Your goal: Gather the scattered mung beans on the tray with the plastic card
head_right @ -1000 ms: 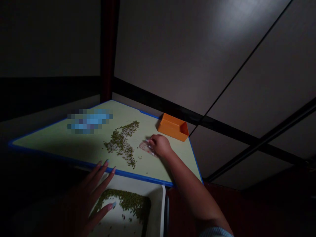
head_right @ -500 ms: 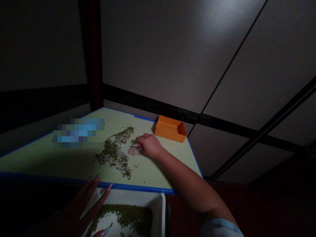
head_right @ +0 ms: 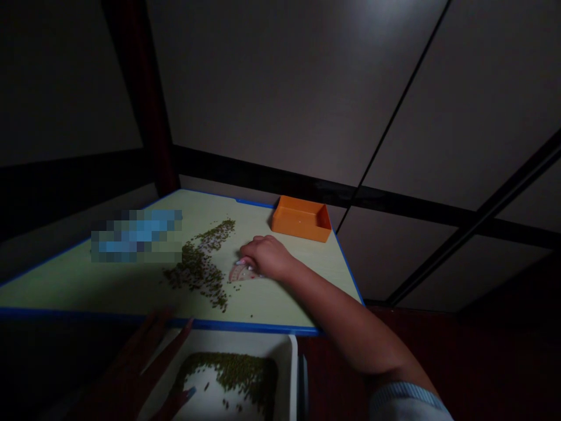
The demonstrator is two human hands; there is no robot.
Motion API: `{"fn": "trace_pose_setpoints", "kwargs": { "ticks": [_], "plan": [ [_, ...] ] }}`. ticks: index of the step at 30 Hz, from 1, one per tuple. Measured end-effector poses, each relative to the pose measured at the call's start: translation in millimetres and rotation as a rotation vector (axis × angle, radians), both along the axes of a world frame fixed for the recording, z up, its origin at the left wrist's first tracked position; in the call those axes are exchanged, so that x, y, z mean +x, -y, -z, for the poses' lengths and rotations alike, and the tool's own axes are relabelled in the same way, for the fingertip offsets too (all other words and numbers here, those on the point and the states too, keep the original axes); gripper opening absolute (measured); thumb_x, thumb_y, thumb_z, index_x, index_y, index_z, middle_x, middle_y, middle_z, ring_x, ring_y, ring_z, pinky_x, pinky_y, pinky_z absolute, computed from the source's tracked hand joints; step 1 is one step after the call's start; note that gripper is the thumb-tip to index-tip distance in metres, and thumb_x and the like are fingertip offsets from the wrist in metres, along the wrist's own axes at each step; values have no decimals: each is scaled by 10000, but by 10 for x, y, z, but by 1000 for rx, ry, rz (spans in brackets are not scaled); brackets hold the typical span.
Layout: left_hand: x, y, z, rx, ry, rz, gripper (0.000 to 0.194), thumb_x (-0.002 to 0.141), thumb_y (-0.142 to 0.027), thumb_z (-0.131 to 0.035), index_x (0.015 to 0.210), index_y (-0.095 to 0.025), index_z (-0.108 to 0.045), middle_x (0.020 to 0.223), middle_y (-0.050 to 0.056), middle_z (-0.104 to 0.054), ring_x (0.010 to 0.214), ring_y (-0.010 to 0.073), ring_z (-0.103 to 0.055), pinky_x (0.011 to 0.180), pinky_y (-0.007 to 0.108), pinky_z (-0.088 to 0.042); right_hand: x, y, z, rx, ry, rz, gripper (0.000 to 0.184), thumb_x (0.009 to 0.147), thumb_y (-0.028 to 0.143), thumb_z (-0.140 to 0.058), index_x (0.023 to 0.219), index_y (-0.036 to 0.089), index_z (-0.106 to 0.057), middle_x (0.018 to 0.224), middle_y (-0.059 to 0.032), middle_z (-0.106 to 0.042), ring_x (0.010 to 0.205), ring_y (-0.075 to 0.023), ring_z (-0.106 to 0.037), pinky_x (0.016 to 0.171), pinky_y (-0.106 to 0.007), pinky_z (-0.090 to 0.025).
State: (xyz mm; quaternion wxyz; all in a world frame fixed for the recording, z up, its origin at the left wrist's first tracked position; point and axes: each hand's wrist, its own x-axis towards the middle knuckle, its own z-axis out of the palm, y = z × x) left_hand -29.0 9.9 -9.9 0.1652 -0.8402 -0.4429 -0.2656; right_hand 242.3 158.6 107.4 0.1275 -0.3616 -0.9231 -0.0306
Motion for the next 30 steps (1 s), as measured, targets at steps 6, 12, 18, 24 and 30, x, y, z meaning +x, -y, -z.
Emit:
{"fn": "trace_pose_setpoints", "kwargs": {
  "ticks": [6, 12, 18, 24, 30],
  "plan": [
    [25, 0, -11, -18, -47, -51, 800, 796, -615, -535, 1480, -292, -273, 1642, 93, -120, 1424, 380, -329, 940, 474, -536, 130, 2, -15, -66, -225, 105, 230, 952, 277, -519, 794, 150, -628, 725, -38, -604, 704, -142, -494, 654, -240, -297],
    [60, 34, -59, -131, -7, -95, 712, 850, -617, -443, 1481, -350, -245, 1641, 60, -140, 1412, 387, -350, 988, 535, -502, 242, 53, -49, -114, -273, 225, 207, 935, 275, -520, 834, 144, -644, 702, -14, -599, 641, -123, -477, 598, -228, -256],
    [57, 29, -146, -288, 19, -120, 703, 845, -609, -477, 1468, -348, -283, 1631, 74, -181, 1452, 368, -279, 1089, 556, -413, 247, 152, -119, -182, -137, 230, 223, 932, 284, -517, 870, 142, -678, 766, -41, -662, 650, -131, -491, 583, -239, -243],
    [85, 33, -233, -332, 38, -118, 700, 842, -664, -424, 1432, -290, -386, 1598, 124, -269, 1453, 372, -276, 1093, 546, -409, 207, 169, -61, -66, 138, 285, 299, 968, 346, -455, 1003, 163, -690, 906, -116, -730, 754, -198, -594, 608, -286, -244],
    [137, 30, -252, -333, 73, -139, 710, 828, -686, -423, 1399, -263, -446, 1574, 145, -318, 1441, 376, -300, 1105, 555, -389, 163, 106, -33, 87, 162, 329, 355, 993, 393, -416, 1008, 175, -696, 916, -124, -725, 788, -215, -617, 666, -303, -286]
  ]
}}
